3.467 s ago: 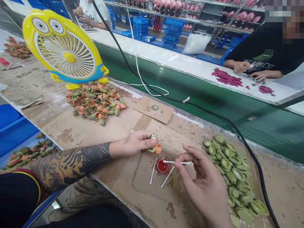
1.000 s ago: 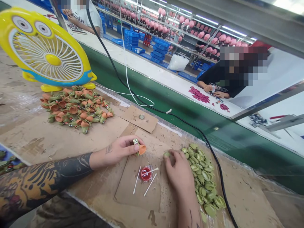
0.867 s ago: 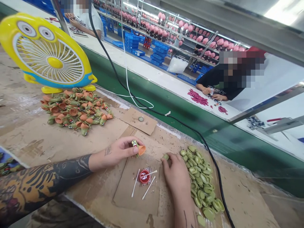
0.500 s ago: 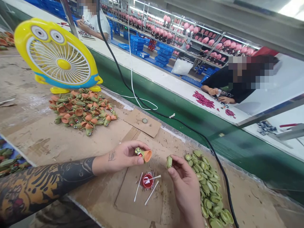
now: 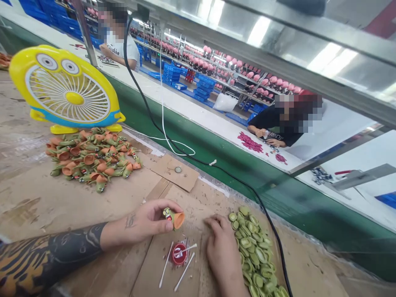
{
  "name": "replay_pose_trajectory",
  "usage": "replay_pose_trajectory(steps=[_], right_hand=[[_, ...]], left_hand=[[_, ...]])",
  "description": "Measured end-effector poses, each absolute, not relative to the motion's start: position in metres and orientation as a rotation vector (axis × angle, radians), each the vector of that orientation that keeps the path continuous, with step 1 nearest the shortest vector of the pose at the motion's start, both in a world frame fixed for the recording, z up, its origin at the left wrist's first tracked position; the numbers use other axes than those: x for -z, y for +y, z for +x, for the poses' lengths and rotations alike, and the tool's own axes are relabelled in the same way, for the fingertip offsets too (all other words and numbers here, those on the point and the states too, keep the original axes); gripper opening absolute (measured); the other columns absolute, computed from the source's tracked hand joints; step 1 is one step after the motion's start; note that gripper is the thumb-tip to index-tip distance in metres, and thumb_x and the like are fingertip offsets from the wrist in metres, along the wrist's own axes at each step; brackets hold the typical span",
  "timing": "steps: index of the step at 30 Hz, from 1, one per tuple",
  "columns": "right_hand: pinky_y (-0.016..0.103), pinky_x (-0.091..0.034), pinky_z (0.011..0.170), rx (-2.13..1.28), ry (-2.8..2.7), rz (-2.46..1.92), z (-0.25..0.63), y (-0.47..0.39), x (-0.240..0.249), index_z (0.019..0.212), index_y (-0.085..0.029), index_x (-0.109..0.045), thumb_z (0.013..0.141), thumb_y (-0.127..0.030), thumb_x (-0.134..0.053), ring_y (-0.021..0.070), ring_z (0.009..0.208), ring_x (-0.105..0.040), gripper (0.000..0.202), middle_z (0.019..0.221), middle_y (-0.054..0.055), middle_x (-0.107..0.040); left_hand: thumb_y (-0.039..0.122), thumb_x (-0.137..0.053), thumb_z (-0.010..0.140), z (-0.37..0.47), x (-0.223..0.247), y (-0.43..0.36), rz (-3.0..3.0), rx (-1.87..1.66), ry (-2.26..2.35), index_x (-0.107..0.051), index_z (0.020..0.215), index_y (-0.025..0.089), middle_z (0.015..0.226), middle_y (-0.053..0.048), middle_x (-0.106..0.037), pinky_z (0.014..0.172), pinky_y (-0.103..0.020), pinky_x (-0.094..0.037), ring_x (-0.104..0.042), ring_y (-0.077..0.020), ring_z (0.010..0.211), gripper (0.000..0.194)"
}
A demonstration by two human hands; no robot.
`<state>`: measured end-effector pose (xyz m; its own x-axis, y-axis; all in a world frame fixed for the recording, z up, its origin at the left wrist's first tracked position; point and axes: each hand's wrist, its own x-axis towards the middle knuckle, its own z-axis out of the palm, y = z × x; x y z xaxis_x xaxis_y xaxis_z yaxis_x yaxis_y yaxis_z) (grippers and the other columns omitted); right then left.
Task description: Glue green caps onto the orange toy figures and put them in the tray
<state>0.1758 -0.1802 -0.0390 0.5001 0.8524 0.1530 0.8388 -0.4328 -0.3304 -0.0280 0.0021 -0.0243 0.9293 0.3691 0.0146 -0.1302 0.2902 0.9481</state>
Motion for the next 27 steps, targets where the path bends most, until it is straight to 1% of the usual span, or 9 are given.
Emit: replay_pose_trajectory(steps=[3, 5, 7, 10, 13, 15, 20, 24, 27], right_hand=[[0.045, -0.053, 0.099, 0.047, -1.277, -2.540, 0.168, -0.176, 0.031, 0.120, -0.020, -0.072, 0.095, -0.034, -0.047, 0.0315, 0.117, -0.065, 0.038, 0.128, 0.014, -0.067], [0.049, -0.055, 0.087, 0.060, -1.186, -2.641, 0.165, -0.173, 0.028, 0.116, -0.018, -0.072, 0.098, -0.051, -0.046, 0.0358, 0.106, -0.069, 0.046, 0.119, 0.018, -0.069], [0.046, -0.054, 0.075, 0.013, -1.158, -2.705, 0.165, -0.171, 0.028, 0.106, -0.019, -0.073, 0.099, -0.056, -0.042, 0.0349, 0.092, -0.071, 0.049, 0.107, 0.018, -0.072], [0.043, -0.051, 0.074, -0.048, -1.165, -2.727, 0.168, -0.171, 0.033, 0.112, -0.018, -0.071, 0.100, -0.050, -0.042, 0.0335, 0.094, -0.069, 0.045, 0.107, 0.018, -0.072], [0.044, -0.051, 0.081, -0.072, -1.189, -2.693, 0.171, -0.174, 0.036, 0.129, -0.017, -0.066, 0.096, -0.037, -0.045, 0.0331, 0.099, -0.068, 0.044, 0.118, 0.018, -0.069], [0.045, -0.051, 0.086, -0.081, -1.238, -2.629, 0.172, -0.176, 0.035, 0.130, -0.018, -0.067, 0.093, -0.032, -0.046, 0.0328, 0.102, -0.067, 0.044, 0.120, 0.016, -0.068], [0.048, -0.051, 0.095, -0.084, -1.272, -2.409, 0.171, -0.177, 0.032, 0.122, -0.019, -0.071, 0.094, -0.038, -0.049, 0.0308, 0.105, -0.066, 0.041, 0.118, 0.014, -0.068], [0.038, -0.059, 0.085, -0.188, -1.205, -2.153, 0.158, -0.181, 0.026, 0.125, -0.020, -0.065, 0.095, -0.049, -0.055, 0.0238, 0.097, -0.070, 0.043, 0.115, 0.012, -0.071], [0.035, -0.060, 0.087, -0.320, -1.058, -1.808, 0.140, -0.184, 0.018, 0.122, -0.023, -0.067, 0.091, -0.046, -0.069, 0.0224, 0.102, -0.072, 0.038, 0.115, 0.010, -0.073]], left_hand=[[0.052, -0.086, 0.076, -0.027, 0.027, 0.003, 1.248, -0.345, 0.235, -0.072, 0.115, 0.018, 0.099, -0.004, -0.070, 0.078, -0.027, -0.047, -0.058, -0.0146, 0.083, 0.054], [0.051, -0.086, 0.077, -0.026, 0.028, 0.004, 1.280, -0.374, 0.231, -0.072, 0.116, 0.018, 0.104, -0.006, -0.071, 0.080, -0.028, -0.048, -0.060, -0.0159, 0.087, 0.053], [0.050, -0.088, 0.075, -0.025, 0.028, 0.005, 1.295, -0.399, 0.223, -0.073, 0.116, 0.018, 0.106, -0.007, -0.071, 0.082, -0.029, -0.048, -0.061, -0.0170, 0.090, 0.054], [0.049, -0.091, 0.070, -0.023, 0.025, 0.004, 1.245, -0.373, 0.211, -0.074, 0.113, 0.017, 0.099, -0.005, -0.071, 0.081, -0.029, -0.049, -0.062, -0.0156, 0.084, 0.056], [0.050, -0.091, 0.069, -0.023, 0.020, 0.003, 1.226, -0.352, 0.225, -0.075, 0.111, 0.018, 0.097, -0.004, -0.071, 0.078, -0.029, -0.049, -0.061, -0.0140, 0.080, 0.055], [0.050, -0.091, 0.069, -0.023, 0.019, 0.003, 1.227, -0.359, 0.228, -0.075, 0.110, 0.018, 0.098, -0.004, -0.071, 0.078, -0.028, -0.049, -0.061, -0.0139, 0.080, 0.055], [0.046, -0.090, 0.074, -0.023, 0.024, 0.004, 1.253, -0.375, 0.182, -0.073, 0.114, 0.018, 0.099, -0.004, -0.070, 0.082, -0.030, -0.049, -0.062, -0.0155, 0.085, 0.052], [0.045, -0.089, 0.075, -0.022, 0.025, 0.002, 1.312, -0.417, 0.153, -0.073, 0.115, 0.019, 0.108, -0.007, -0.070, 0.085, -0.032, -0.050, -0.063, -0.0199, 0.096, 0.050], [0.045, -0.089, 0.075, -0.022, 0.022, -0.003, 1.319, -0.390, 0.154, -0.073, 0.114, 0.018, 0.103, -0.008, -0.071, 0.083, -0.033, -0.051, -0.063, -0.0206, 0.095, 0.049]])
